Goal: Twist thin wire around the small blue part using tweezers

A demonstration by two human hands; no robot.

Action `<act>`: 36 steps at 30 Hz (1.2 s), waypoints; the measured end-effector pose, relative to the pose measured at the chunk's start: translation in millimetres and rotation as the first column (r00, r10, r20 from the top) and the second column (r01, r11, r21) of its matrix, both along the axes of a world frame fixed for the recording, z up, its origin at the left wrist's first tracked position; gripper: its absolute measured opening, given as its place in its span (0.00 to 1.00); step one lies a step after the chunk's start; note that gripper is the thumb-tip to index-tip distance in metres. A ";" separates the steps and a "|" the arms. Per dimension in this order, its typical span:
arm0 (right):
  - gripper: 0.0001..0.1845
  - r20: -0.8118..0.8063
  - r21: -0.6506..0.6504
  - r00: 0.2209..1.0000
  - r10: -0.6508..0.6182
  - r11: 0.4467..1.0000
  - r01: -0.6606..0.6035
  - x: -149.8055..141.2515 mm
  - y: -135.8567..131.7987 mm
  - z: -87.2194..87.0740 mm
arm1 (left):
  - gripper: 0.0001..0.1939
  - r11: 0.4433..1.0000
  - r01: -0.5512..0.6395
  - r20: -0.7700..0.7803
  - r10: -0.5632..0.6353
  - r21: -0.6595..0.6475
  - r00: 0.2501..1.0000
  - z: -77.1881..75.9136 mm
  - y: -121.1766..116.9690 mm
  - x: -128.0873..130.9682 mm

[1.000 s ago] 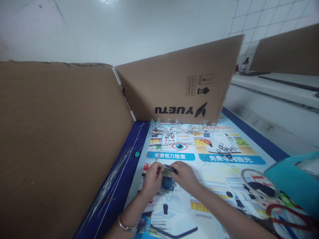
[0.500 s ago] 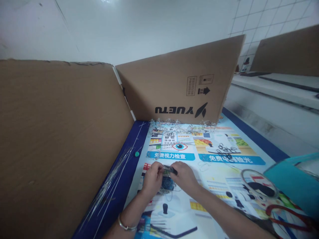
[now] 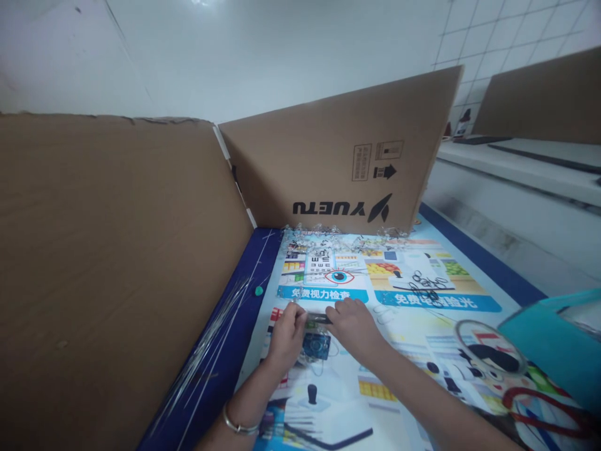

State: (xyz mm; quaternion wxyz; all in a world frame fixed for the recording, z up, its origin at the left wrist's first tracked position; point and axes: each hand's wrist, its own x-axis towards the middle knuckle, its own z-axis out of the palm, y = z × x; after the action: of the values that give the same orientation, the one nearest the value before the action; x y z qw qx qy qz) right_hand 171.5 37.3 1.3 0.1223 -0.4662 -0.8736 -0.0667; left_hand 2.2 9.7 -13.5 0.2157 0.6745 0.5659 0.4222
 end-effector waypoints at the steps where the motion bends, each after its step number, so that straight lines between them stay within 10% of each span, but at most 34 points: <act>1: 0.10 0.018 0.002 1.000 -0.001 1.000 0.001 -0.1 -0.3 1.9 | 0.08 1.000 -0.002 0.005 0.002 -0.005 1.000 -0.1 0.2 0.1; 36: 0.04 0.117 -0.010 0.993 -0.006 1.000 0.007 1.7 -1.7 4.2 | 0.09 0.986 0.164 0.254 -0.155 -0.012 0.955 3.0 4.0 -5.2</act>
State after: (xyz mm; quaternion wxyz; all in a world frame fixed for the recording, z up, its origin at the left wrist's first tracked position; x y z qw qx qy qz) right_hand 173.2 35.7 5.5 0.0680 -0.4650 -0.8782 -0.0896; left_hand -3.0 13.7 -10.5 0.3304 0.6551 0.4844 0.4765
